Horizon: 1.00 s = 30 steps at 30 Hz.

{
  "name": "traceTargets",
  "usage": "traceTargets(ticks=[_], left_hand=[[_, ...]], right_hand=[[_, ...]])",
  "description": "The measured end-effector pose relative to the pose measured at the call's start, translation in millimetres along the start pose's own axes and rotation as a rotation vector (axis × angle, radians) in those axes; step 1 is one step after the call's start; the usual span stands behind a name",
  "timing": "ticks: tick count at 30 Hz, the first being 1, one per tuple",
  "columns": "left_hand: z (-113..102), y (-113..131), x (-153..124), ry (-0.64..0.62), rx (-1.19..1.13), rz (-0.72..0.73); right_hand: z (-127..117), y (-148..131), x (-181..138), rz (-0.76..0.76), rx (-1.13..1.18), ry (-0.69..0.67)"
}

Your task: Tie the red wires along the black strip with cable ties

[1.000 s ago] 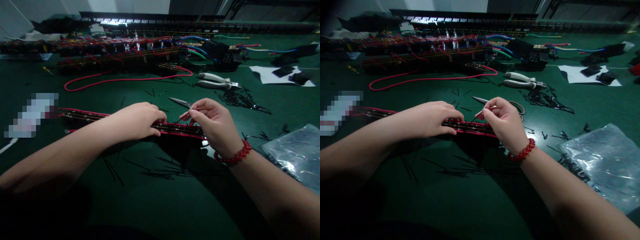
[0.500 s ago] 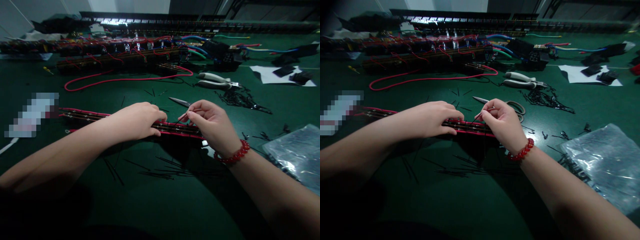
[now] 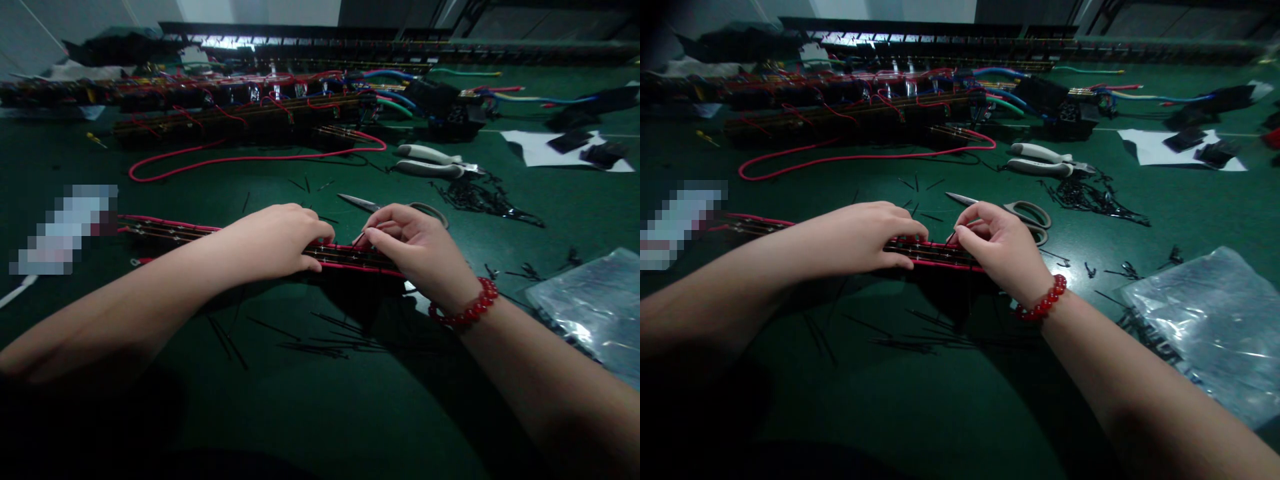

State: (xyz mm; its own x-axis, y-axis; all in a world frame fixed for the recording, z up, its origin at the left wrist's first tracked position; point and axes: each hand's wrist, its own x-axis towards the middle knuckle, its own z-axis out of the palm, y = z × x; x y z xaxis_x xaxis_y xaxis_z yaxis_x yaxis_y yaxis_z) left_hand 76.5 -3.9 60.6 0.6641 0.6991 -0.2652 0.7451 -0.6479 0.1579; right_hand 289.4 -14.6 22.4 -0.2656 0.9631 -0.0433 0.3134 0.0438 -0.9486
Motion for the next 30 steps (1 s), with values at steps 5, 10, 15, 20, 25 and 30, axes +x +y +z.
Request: traceTargets(ticks=[5, 10, 15, 20, 25, 30], left_hand=[[0.1, -0.1, 0.2, 0.0, 0.001, -0.001], [0.1, -0.3, 0.3, -0.008, 0.005, 0.006], [0.2, 0.5, -1.0, -0.003, 0.002, -0.002], [0.6, 1.6, -2.1, 0.017, -0.005, 0.004], [0.1, 0.5, -1.8, 0.018, 0.001, 0.019], [0.3, 0.3, -0.9, 0.019, 0.042, 0.03]], right_hand=[[-0.6, 2.7, -0.1, -0.049, -0.077, -0.012], [-0.5, 3.1, -0.7, -0.093, -0.187, -0.017], [-0.5, 1.3, -0.6, -0.143, -0.295, -0.022], [-1.3, 1.6, 0.1, -0.167, -0.353, -0.038], [-1.0, 2.6, 0.4, -0.193, -0.374, -0.049], [-0.6, 2.1, 0.1, -0.213, -0.403, -0.062]])
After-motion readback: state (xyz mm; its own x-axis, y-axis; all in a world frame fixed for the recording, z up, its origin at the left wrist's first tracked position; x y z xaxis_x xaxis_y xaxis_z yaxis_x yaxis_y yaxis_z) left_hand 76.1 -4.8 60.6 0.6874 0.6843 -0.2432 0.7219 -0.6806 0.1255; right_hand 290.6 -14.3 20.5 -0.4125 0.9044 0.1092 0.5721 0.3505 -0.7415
